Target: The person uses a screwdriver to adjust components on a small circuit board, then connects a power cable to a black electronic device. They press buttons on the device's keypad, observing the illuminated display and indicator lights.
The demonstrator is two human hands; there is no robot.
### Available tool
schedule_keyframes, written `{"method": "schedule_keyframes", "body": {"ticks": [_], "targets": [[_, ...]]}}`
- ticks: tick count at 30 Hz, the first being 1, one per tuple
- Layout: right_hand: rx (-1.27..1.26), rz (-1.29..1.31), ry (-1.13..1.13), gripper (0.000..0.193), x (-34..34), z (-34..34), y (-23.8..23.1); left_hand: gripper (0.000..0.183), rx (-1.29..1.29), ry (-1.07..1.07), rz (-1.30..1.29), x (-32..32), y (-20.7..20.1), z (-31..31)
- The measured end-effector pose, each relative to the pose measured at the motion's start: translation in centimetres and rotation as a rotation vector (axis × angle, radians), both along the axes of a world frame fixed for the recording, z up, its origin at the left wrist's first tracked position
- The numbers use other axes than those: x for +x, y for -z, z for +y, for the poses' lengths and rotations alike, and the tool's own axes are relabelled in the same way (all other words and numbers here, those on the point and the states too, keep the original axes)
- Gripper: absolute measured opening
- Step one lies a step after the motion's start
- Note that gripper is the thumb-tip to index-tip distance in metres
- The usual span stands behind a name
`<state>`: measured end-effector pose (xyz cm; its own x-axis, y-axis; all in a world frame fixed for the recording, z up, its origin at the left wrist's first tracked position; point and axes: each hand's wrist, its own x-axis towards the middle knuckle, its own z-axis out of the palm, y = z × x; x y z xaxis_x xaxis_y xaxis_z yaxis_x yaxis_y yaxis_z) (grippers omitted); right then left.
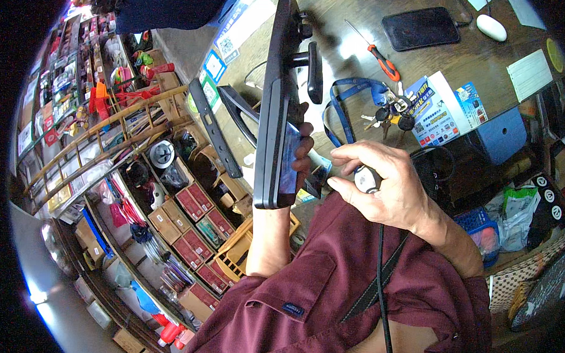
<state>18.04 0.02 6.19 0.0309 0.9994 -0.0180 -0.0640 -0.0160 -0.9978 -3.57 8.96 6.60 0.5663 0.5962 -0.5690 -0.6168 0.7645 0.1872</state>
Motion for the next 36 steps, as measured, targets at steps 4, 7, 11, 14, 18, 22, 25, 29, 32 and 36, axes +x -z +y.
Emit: {"method": "schedule_keyframes", "body": {"ticks": [4,7,11,14,18,22,25,29,32,36], "targets": [[0.016,0.018,0.033,0.033,-0.1,0.8,0.2,0.066,-0.007,-0.018,0.006,0.1,0.3,-0.2],[-0.012,0.047,0.049,0.032,-0.2,1.5,0.1,0.064,0.021,-0.019,0.011,0.2,1.1,-0.6],[-0.06,0.031,0.055,0.03,-0.2,2.5,0.1,0.052,0.047,0.012,0.209,0.3,1.5,-1.4],[-0.135,0.011,0.012,0.034,-0.4,3.0,-0.1,0.041,0.069,0.121,0.733,0.9,1.6,-2.0],[-0.203,-0.094,-0.056,0.048,-1.0,2.9,-0.3,0.046,0.006,0.007,0.589,2.2,2.7,-2.5],[-0.363,-0.284,-0.157,0.053,-0.5,2.2,0.6,0.047,0.018,0.045,0.68,3.2,4.2,-3.3],[-0.413,-0.225,-0.13,0.044,-0.2,1.7,2.2,0.045,0.119,0.082,0.857,4.0,5.7,-3.9],[-0.555,0.108,-0.234,0.045,1.7,0.9,4.0,0.046,0.263,0.062,0.793,5.0,6.6,-4.5],[-0.543,0.135,-0.209,0.045,1.9,0.8,4.9,0.041,0.3,0.032,0.838,6.0,7.5,-4.7],[-0.643,0.164,-0.214,0.041,2.9,0.8,4.7,0.047,0.491,0.116,1.053,6.0,8.6,-3.6]]}}
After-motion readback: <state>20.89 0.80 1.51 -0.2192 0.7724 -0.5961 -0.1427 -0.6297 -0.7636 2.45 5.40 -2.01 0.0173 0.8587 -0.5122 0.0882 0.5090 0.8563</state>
